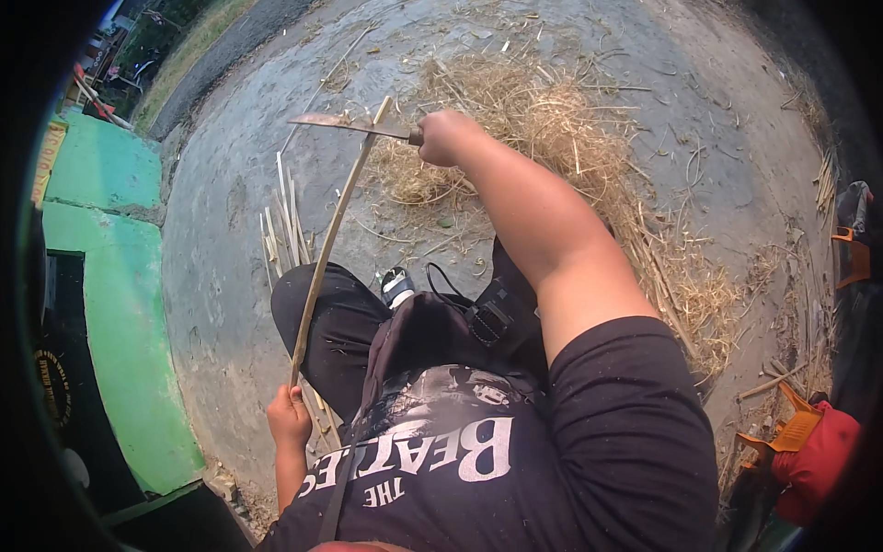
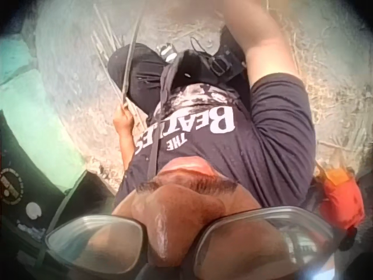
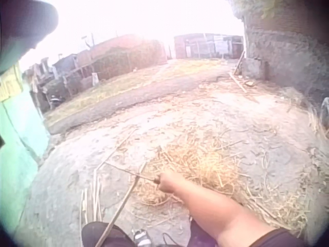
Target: The person holds a bamboo stick and uses a knife to shave and scrape along its length, repeatedly peeling shavings off the bamboo strip and turning it by hand.
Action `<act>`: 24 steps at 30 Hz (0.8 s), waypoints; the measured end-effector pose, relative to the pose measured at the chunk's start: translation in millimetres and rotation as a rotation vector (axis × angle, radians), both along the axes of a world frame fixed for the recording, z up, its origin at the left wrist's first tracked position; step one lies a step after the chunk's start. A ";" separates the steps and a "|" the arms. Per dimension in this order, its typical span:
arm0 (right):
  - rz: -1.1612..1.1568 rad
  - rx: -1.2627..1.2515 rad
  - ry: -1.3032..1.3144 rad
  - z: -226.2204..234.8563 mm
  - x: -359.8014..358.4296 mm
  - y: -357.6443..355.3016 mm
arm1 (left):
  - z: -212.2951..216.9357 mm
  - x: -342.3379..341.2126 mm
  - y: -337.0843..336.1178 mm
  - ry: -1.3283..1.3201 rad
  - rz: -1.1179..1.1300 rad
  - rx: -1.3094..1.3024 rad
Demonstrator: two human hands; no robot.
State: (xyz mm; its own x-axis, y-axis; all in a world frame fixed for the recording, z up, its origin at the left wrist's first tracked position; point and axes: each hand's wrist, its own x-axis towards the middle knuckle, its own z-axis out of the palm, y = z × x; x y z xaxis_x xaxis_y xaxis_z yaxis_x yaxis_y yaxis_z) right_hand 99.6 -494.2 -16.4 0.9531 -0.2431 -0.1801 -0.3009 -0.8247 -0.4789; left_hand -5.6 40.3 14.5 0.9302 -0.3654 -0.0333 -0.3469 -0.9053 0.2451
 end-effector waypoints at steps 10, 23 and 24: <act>0.071 -0.105 -0.136 23.9 -3.6 1.1 | 0.5 5.0 -0.9 0.120 -0.001 -0.111; -0.239 0.247 -0.543 21.2 7.6 -14.7 | -11.4 8.0 -7.2 0.085 -0.040 -0.198; -0.240 0.238 -0.548 23.8 4.9 -15.9 | -10.0 8.2 -5.6 0.104 -0.028 -0.183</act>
State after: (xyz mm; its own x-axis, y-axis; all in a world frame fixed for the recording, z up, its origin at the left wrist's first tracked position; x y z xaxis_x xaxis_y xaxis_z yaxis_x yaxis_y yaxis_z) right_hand 104.5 -510.2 7.5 0.8465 -0.4741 0.2423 -0.1231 -0.6170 -0.7772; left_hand 2.6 34.8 4.5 0.9145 -0.4003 -0.0588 -0.3360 -0.8325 0.4405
